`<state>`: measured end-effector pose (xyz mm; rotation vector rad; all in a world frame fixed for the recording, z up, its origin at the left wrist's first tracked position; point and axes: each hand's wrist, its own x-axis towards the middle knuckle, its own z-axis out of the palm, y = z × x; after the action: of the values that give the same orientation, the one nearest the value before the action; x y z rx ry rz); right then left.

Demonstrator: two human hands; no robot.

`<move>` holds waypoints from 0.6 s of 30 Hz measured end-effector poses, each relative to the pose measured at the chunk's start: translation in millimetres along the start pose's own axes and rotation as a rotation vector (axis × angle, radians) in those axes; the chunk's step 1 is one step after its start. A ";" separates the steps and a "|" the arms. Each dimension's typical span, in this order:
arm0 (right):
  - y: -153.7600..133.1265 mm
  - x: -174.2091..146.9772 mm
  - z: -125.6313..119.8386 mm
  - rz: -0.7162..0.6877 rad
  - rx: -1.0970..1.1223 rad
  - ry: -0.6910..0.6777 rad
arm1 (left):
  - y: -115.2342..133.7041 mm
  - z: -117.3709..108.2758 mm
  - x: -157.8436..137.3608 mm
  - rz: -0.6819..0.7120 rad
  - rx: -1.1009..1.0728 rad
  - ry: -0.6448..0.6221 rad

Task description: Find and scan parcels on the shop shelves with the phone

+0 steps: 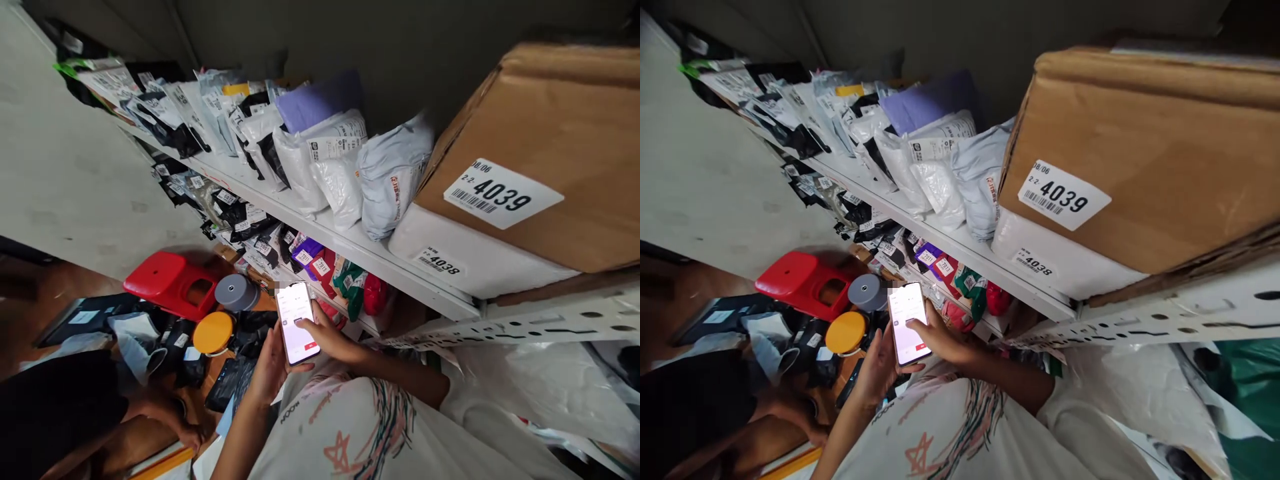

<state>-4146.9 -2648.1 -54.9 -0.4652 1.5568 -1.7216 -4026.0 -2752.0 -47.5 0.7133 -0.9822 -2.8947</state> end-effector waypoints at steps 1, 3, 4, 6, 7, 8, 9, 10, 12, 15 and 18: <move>-1.4 2.0 -0.6 -0.015 -0.012 0.009 | 3.6 2.8 1.0 -0.002 0.033 -0.009; -4.0 6.7 -0.9 -0.043 -0.037 0.029 | 10.1 7.8 3.7 0.002 0.071 -0.033; -5.3 8.9 -0.9 -0.055 -0.048 0.038 | 12.5 9.6 5.3 0.010 0.076 -0.043; -9.0 12.0 -1.2 -0.080 -0.068 0.051 | 15.2 11.9 8.9 0.036 0.078 -0.046; -11.5 12.7 -2.1 -0.093 -0.078 0.057 | 15.5 12.1 10.9 0.042 0.081 -0.041; -14.4 12.8 -4.1 -0.109 -0.088 0.060 | 15.2 12.0 12.9 0.044 0.085 -0.035; -17.5 12.1 -7.5 -0.129 -0.098 0.069 | 14.5 11.6 14.9 0.040 0.085 -0.026; -20.4 10.8 -12.6 -0.155 -0.110 0.094 | 13.5 11.0 16.7 0.030 0.078 -0.015; -23.7 6.0 -28.8 -0.217 -0.139 0.216 | 10.7 10.4 19.6 -0.004 0.044 0.015; -17.8 -2.7 -63.8 -0.261 -0.182 0.559 | 6.4 11.7 22.9 -0.046 0.009 0.040; -2.2 -7.4 -94.2 -0.199 -0.196 0.767 | 3.9 15.2 27.5 -0.069 0.041 -0.008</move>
<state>-4209.2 -2578.5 -69.3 -0.0325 2.2913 -2.0398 -4057.6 -2750.3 -46.1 0.7535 -1.0419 -2.9459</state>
